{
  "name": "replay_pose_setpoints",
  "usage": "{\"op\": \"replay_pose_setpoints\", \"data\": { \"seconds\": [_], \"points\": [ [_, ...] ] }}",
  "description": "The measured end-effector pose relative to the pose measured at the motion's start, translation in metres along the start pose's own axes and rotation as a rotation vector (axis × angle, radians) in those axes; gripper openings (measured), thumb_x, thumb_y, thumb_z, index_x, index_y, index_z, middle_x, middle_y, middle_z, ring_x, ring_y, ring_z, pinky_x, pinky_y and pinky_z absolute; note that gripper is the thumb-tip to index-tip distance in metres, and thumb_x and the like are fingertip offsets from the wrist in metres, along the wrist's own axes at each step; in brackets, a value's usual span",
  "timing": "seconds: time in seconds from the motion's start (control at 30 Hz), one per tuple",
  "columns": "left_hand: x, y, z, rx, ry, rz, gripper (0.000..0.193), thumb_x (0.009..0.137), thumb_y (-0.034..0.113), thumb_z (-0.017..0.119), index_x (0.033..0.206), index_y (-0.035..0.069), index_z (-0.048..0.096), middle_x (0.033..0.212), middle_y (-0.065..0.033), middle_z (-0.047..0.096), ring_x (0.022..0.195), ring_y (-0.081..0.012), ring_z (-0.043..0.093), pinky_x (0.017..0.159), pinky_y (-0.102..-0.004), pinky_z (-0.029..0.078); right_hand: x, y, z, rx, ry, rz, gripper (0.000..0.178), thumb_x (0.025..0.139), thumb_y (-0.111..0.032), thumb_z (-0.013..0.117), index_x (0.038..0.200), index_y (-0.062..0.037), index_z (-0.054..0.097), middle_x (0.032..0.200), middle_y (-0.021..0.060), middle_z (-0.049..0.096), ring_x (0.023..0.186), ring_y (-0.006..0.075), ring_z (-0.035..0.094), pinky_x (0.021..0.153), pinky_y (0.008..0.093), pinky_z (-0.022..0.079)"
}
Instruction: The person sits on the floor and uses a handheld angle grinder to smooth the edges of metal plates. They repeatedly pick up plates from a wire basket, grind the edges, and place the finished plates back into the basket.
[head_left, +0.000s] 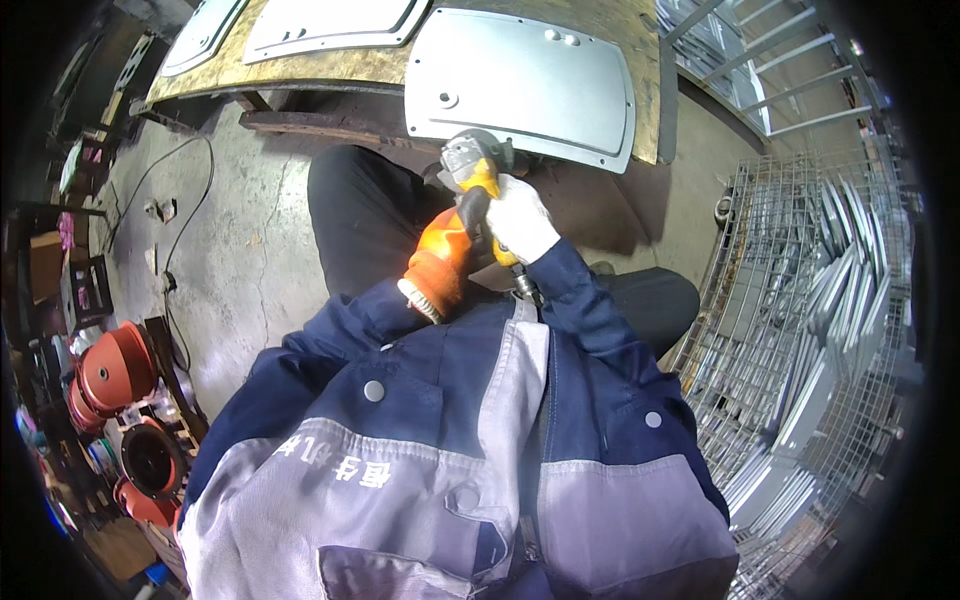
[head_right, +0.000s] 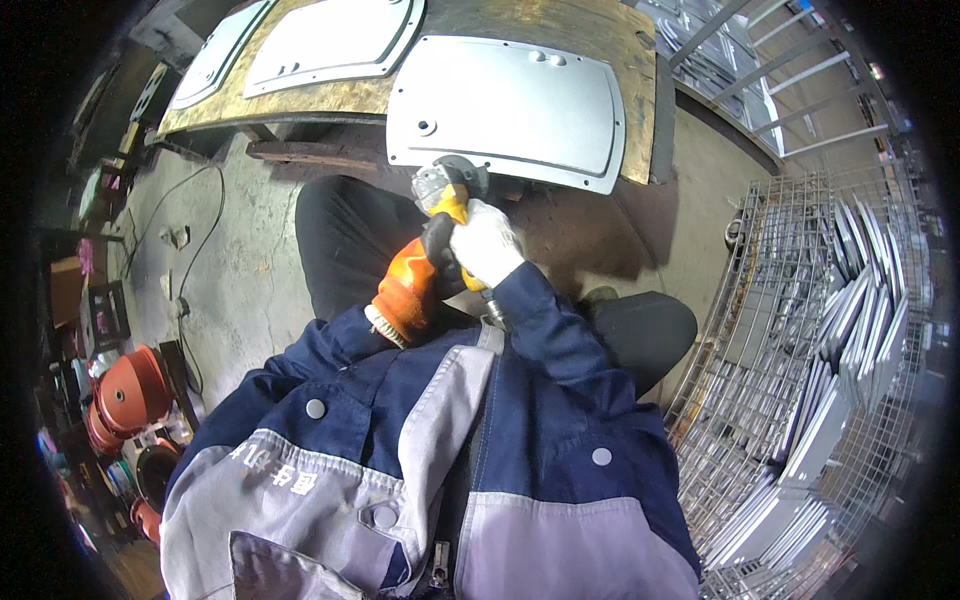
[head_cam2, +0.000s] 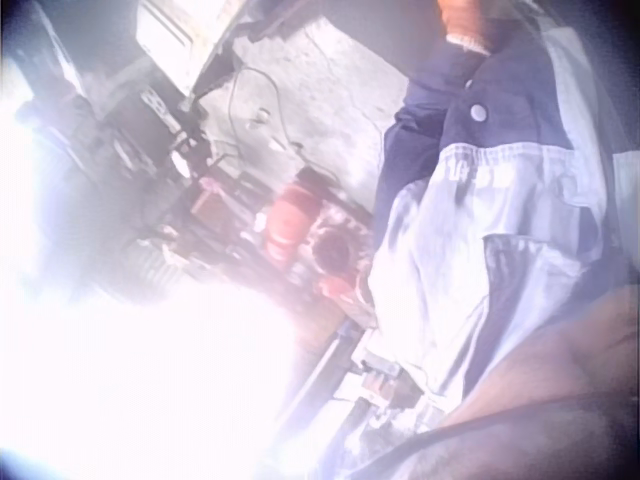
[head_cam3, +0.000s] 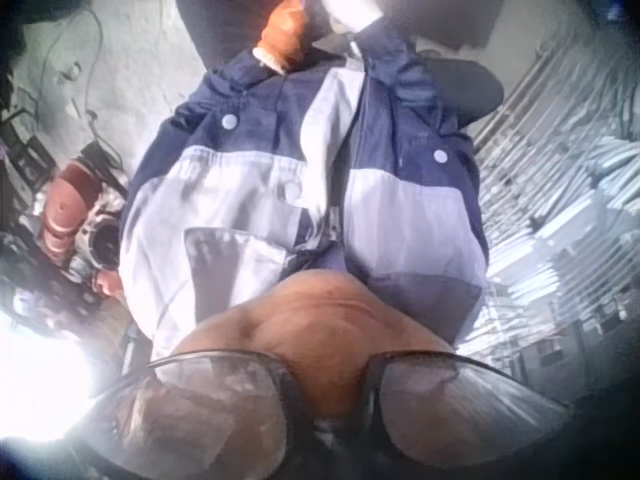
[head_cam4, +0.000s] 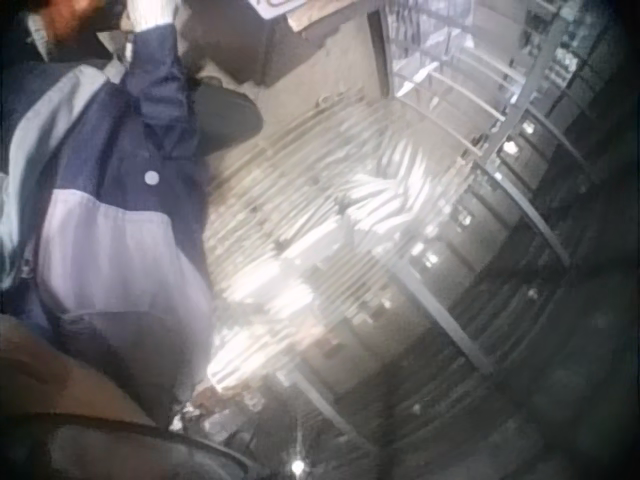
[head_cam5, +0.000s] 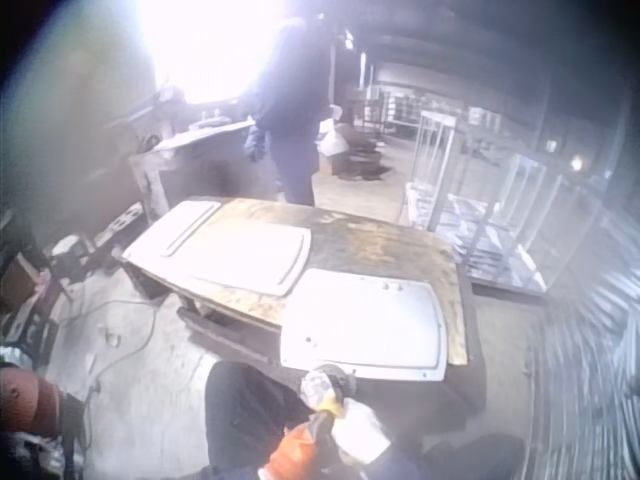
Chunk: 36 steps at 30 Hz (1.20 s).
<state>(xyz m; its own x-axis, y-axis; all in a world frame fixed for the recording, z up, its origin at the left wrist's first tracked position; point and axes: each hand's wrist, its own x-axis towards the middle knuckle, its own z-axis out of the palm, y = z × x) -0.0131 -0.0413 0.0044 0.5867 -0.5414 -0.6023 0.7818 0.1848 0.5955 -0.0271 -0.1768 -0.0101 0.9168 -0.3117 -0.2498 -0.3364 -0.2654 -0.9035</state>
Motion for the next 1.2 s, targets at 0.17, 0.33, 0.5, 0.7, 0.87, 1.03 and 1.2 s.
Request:
{"op": "replay_pose_setpoints", "data": {
  "seconds": [0.17, 0.33, 0.5, 0.7, 0.87, 1.03, 1.2],
  "points": [
    [-0.002, -0.014, 0.011, 0.021, 0.013, 0.005, 0.039, 0.090, 0.049, 0.061, 0.099, 0.011, 0.061, 0.081, 0.0007, 0.058, 0.071, -0.0112, 0.055, 0.067, -0.0265, 0.047, -0.014, 0.006, -0.018, -0.018, 0.042, 0.013, 0.032, 0.084, -0.026, 0.060, 0.103, 0.0002, 0.063, 0.098, 0.0223, 0.067, 0.093, 0.0369, 0.065, 0.080, 0.0426, 0.051],
    [-0.003, -0.015, 0.027, 0.104, -0.080, -0.033, 0.043, 0.093, 0.045, 0.058, 0.112, 0.007, 0.060, 0.096, -0.0035, 0.063, 0.087, -0.0134, 0.062, 0.077, -0.0285, 0.050, -0.026, 0.012, -0.037, -0.013, 0.096, 0.030, 0.031, 0.083, -0.023, 0.061, 0.103, 0.0002, 0.062, 0.097, 0.0223, 0.067, 0.093, 0.0380, 0.065, 0.080, 0.0438, 0.051],
    [0.002, -0.020, 0.049, 0.116, -0.142, -0.101, 0.042, 0.094, 0.042, 0.058, 0.115, 0.006, 0.060, 0.098, -0.0046, 0.063, 0.090, -0.0136, 0.062, 0.077, -0.0269, 0.051, -0.029, 0.031, -0.053, -0.138, 0.222, 0.083, 0.027, 0.082, -0.021, 0.062, 0.099, 0.0001, 0.062, 0.095, 0.0240, 0.066, 0.093, 0.0410, 0.063, 0.080, 0.0455, 0.050],
    [0.012, -0.032, 0.078, 0.259, -0.186, -0.138, 0.046, 0.090, 0.040, 0.063, 0.118, 0.005, 0.058, 0.093, -0.0059, 0.063, 0.078, -0.0169, 0.061, 0.070, -0.0300, 0.050, -0.044, 0.059, -0.080, -0.017, 0.309, 0.147, 0.024, 0.083, -0.017, 0.061, 0.098, 0.0006, 0.061, 0.091, 0.0240, 0.066, 0.088, 0.0384, 0.065, 0.078, 0.0418, 0.050],
    [0.034, -0.048, 0.115, 0.561, -0.254, -0.101, 0.060, 0.084, 0.052, 0.066, 0.112, -0.001, 0.062, 0.096, -0.0112, 0.066, 0.086, -0.0199, 0.063, 0.078, -0.0322, 0.049, -0.063, 0.065, -0.117, 0.200, 0.403, 0.211, 0.021, 0.085, -0.004, 0.052, 0.103, 0.0023, 0.059, 0.087, 0.0117, 0.066, 0.077, 0.0197, 0.064, 0.068, 0.0321, 0.051],
    [0.041, -0.065, 0.137, 0.561, -0.311, -0.124, 0.054, 0.087, 0.044, 0.068, 0.113, -0.002, 0.062, 0.093, -0.0091, 0.066, 0.079, -0.0148, 0.060, 0.071, -0.0283, 0.048, -0.081, 0.083, -0.144, 0.106, 0.473, 0.184, 0.029, 0.084, -0.023, 0.066, 0.097, 0.0023, 0.060, 0.083, 0.0145, 0.066, 0.072, 0.0221, 0.064, 0.065, 0.0334, 0.050],
    [0.040, -0.069, 0.140, 0.554, -0.310, -0.179, 0.058, 0.086, 0.045, 0.069, 0.118, -0.002, 0.060, 0.096, -0.0110, 0.066, 0.081, -0.0164, 0.061, 0.073, -0.0295, 0.049, -0.082, 0.102, -0.148, 0.184, 0.480, 0.159, 0.037, 0.082, -0.028, 0.073, 0.091, 0.0042, 0.058, 0.081, 0.0167, 0.065, 0.071, 0.0243, 0.063, 0.063, 0.0353, 0.049]
  ]
}}
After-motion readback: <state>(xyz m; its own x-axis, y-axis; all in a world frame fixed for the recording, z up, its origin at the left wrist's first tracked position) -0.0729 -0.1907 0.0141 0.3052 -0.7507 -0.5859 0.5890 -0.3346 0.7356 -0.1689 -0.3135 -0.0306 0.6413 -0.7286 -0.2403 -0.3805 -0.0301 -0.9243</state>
